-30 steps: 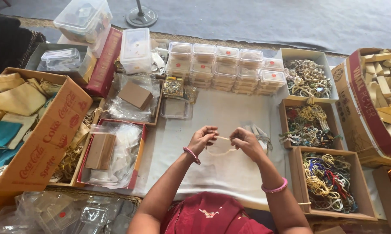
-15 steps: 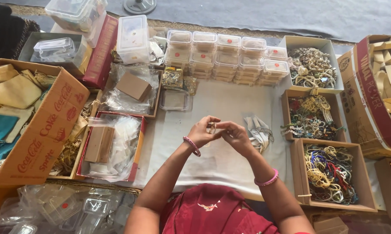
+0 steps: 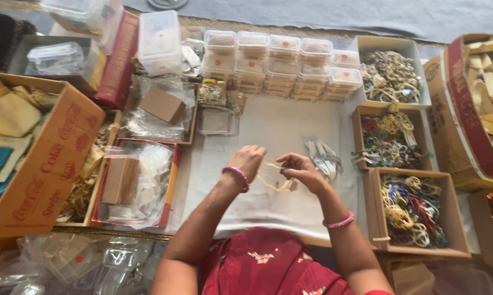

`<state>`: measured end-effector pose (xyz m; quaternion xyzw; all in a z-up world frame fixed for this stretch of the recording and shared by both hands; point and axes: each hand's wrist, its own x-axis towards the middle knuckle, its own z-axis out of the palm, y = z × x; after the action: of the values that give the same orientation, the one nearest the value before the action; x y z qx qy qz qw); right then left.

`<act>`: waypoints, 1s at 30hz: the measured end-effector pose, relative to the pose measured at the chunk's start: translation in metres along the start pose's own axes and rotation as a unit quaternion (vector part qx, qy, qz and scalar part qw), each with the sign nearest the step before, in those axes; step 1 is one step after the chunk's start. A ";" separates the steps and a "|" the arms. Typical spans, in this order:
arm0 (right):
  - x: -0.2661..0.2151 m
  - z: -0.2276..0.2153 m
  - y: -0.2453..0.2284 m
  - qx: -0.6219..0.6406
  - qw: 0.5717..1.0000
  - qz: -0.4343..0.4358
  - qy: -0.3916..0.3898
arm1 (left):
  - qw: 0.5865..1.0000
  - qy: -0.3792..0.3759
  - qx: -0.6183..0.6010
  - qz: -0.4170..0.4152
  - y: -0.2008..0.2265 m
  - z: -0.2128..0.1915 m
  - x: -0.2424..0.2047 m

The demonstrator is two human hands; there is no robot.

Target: The person cleans jewelry items with a white cloth and places them into small plastic bags. They then put the bags into small cloth pouches and finally into clear plastic containers, stacking them on the table.

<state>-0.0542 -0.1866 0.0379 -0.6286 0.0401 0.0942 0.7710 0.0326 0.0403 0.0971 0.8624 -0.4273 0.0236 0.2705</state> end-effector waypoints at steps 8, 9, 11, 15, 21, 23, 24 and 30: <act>-0.048 -0.088 0.030 -0.175 0.983 0.046 -0.016 | 0.921 -0.262 -0.256 -0.133 -0.049 0.058 -0.033; -0.048 -0.092 0.024 -0.175 0.983 0.047 -0.015 | 0.921 -0.263 -0.256 -0.132 -0.053 0.069 -0.036; -0.047 -0.098 0.011 -0.126 0.988 0.065 0.065 | 0.827 -0.211 -0.468 -0.228 -0.060 0.090 -0.041; -0.022 -0.144 0.063 -0.291 0.930 0.036 0.222 | 0.864 -0.139 -0.376 -0.305 -0.091 0.125 -0.056; -0.015 -0.146 0.053 -0.649 0.713 0.028 0.265 | 0.922 -0.105 -0.076 -0.364 -0.109 0.113 -0.079; -0.014 -0.161 0.040 -0.543 0.786 0.095 0.280 | 0.904 -0.129 -0.058 -0.403 -0.105 0.097 -0.086; -0.020 -0.171 0.022 -0.542 0.786 0.096 0.281 | 0.905 -0.130 -0.057 -0.401 -0.106 0.099 -0.085; -0.048 -0.197 -0.043 -0.682 0.544 -0.075 0.483 | 0.904 -0.145 -0.056 -0.397 -0.105 0.111 -0.083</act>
<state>-0.0811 -0.3920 0.0469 -0.9164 0.2828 -0.2824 -0.0216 0.0371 0.0979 -0.0666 0.9380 -0.0847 -0.2352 0.2400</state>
